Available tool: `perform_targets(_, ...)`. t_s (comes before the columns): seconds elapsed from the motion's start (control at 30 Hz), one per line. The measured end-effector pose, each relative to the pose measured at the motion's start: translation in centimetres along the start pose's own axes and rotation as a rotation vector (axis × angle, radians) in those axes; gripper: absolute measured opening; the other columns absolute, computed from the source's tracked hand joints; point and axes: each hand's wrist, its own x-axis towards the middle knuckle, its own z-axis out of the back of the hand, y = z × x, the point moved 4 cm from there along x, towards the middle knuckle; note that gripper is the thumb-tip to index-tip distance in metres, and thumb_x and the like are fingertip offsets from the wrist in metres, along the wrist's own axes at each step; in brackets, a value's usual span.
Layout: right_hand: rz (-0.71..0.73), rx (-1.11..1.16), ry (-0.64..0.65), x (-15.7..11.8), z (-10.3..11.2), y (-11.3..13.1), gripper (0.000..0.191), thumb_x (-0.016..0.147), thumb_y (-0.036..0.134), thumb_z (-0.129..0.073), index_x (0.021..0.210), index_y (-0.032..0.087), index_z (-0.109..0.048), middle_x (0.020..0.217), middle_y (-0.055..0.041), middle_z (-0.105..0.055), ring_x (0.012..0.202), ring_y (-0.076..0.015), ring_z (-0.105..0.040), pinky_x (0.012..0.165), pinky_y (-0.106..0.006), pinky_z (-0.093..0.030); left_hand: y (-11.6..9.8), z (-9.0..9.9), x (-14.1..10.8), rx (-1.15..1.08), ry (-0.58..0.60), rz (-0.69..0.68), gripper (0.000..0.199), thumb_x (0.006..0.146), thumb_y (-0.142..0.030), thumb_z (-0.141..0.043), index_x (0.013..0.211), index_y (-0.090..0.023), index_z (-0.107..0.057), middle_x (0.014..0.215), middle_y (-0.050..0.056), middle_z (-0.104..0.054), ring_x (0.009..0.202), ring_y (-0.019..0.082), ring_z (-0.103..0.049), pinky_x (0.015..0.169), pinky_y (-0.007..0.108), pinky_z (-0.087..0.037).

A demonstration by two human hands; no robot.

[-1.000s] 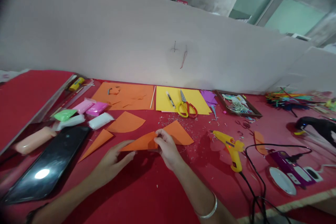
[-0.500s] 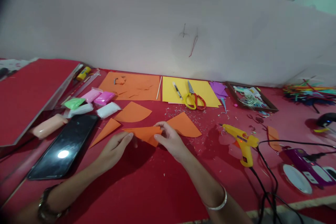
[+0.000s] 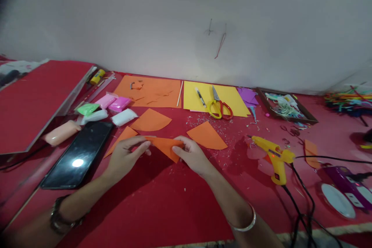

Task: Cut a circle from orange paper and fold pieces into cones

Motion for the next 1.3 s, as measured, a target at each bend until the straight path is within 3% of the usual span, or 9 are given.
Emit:
perform_targets(0.23,-0.008,-0.017,0.001,0.0,0.0,-0.2,0.018,0.074,0.033,-0.061,0.086,0.021,-0.058,0.070,0.0030,-0.056,0.058,-0.0091,-0.048,0.051,-0.020,-0.036,-0.1,0.6,0.0,-0.029,-0.070,0.018,0.020,0.075,-0.028,-0.056,0.062,-0.018,-0.066,0.052,-0.002,-0.064,0.057,0.014,-0.059,0.065,0.024,-0.049)
perform_targets(0.4,-0.015,-0.002,0.001,0.0,0.1,-0.1,0.015,0.073,0.032,-0.062,0.083,0.020,-0.058,0.067,0.0039,-0.055,0.053,-0.0080,-0.046,0.049,-0.019,-0.033,0.2,0.7,0.0,-0.071,-0.105,0.065,0.016,0.074,-0.029,-0.058,0.070,-0.017,-0.067,0.051,-0.002,-0.063,0.052,0.013,-0.059,0.060,0.023,-0.050)
perform_targets(0.73,0.048,0.006,0.017,0.0,0.3,0.0,0.009,0.073,0.026,-0.061,0.080,0.021,-0.058,0.074,0.0032,-0.057,0.067,-0.0105,-0.052,0.061,-0.021,-0.038,1.0,0.5,0.2,-0.189,-0.068,0.094,0.012,0.074,-0.028,-0.059,0.071,-0.017,-0.059,0.059,-0.004,-0.060,0.048,0.008,-0.053,0.050,0.018,-0.044)
perform_targets(1.3,0.055,-0.067,-0.005,-0.1,0.5,-0.1,0.007,0.074,0.025,-0.059,0.080,0.022,-0.059,0.074,0.0029,-0.058,0.067,-0.0120,-0.053,0.062,-0.022,-0.039,1.2,0.2,0.1,-0.134,-0.016,0.028,0.011,0.074,-0.027,-0.054,0.073,-0.017,-0.058,0.055,-0.004,-0.051,0.049,0.009,-0.047,0.051,0.020,-0.041)
